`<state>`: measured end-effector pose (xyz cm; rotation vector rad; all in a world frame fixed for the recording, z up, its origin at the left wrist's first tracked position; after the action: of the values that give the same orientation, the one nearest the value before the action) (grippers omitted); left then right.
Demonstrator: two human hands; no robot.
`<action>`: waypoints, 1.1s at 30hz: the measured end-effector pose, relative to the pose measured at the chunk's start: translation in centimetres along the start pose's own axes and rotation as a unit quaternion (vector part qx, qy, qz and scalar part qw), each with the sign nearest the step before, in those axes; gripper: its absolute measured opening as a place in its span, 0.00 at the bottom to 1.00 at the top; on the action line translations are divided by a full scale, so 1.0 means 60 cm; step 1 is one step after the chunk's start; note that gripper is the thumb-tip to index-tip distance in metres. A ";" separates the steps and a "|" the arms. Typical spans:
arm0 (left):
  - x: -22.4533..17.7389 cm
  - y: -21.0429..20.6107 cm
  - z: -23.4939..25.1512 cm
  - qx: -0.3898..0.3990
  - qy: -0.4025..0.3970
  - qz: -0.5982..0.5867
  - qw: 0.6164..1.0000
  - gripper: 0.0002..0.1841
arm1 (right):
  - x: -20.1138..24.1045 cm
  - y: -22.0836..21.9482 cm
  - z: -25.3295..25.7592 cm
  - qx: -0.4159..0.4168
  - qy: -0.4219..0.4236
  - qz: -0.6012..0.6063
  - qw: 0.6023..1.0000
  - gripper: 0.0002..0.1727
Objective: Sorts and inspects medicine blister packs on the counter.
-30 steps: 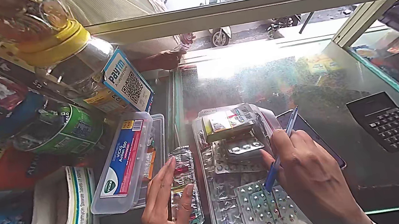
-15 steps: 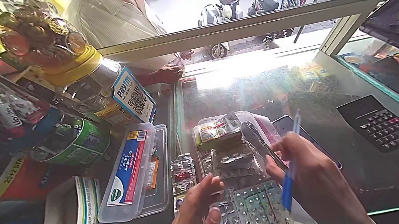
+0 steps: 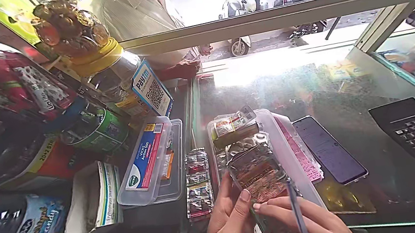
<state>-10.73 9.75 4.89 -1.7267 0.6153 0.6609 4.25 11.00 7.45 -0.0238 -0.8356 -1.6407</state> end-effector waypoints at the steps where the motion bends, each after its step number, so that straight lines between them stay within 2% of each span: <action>1: 0.001 0.000 -0.001 0.004 -0.001 0.001 1.000 0.28 | -0.004 0.004 -0.003 -0.017 -0.006 -0.001 1.000 0.11; 6: -0.004 0.002 -0.002 0.018 -0.007 0.006 1.000 0.29 | -0.018 0.027 -0.008 -0.079 -0.013 -0.023 0.997 0.13; 9: -0.020 0.013 -0.005 0.009 -0.056 0.022 0.998 0.28 | -0.035 0.047 -0.009 -0.119 -0.093 -0.012 0.989 0.12; 11: -0.029 0.017 -0.005 0.025 -0.096 0.043 0.994 0.27 | -0.049 0.049 -0.007 -0.107 -0.165 0.054 0.979 0.14; 14: -0.033 0.013 0.006 0.108 -0.169 0.140 0.970 0.31 | -0.058 0.034 -0.004 -0.069 -0.238 0.200 0.948 0.13; 16: -0.047 0.021 0.030 0.111 -0.280 0.274 0.913 0.30 | -0.067 0.045 0.005 -0.106 -0.229 0.166 0.953 0.11; 18: -0.071 0.041 0.059 0.022 -0.403 0.454 0.794 0.27 | -0.088 0.071 0.011 -0.170 -0.192 0.035 0.966 0.10; 20: -0.092 0.050 0.090 -0.048 -0.448 0.593 0.668 0.25 | -0.103 0.092 0.019 -0.182 -0.169 -0.119 0.961 0.14; 21: -0.097 0.051 0.107 -0.051 -0.447 0.630 0.633 0.26 | -0.105 0.096 0.026 -0.166 -0.161 -0.190 0.954 0.15; 23: -0.099 0.049 0.140 -0.026 -0.427 0.670 0.607 0.28 | -0.099 0.089 0.044 -0.112 -0.151 -0.305 0.934 0.15; 26: -0.099 0.047 0.180 0.011 -0.365 0.701 0.613 0.36 | -0.094 0.059 0.065 -0.059 -0.126 -0.388 0.911 0.13; 29: -0.104 0.040 0.210 0.030 -0.265 0.732 0.627 0.44 | -0.104 0.034 0.077 -0.004 -0.126 -0.404 0.906 0.11; 31: -0.106 0.033 0.224 0.044 -0.191 0.755 0.626 0.44 | -0.113 0.021 0.083 0.037 -0.142 -0.399 0.905 0.08; 33: -0.106 0.027 0.232 0.061 -0.154 0.771 0.615 0.43 | -0.118 0.013 0.087 0.064 -0.154 -0.399 0.902 0.09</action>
<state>-18.00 23.32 5.35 -0.4766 1.8231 1.9495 4.62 19.73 8.48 0.1780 -1.3046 -2.3838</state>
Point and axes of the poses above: each hand's wrist, its own z-axis towards the middle knuckle, its own y-axis out of the back of the hand, x = y × z, the point moved 3 cm from there along z, towards the middle knuckle, and after that the axes turned 12 degrees about -x, right-handed, at the moved point
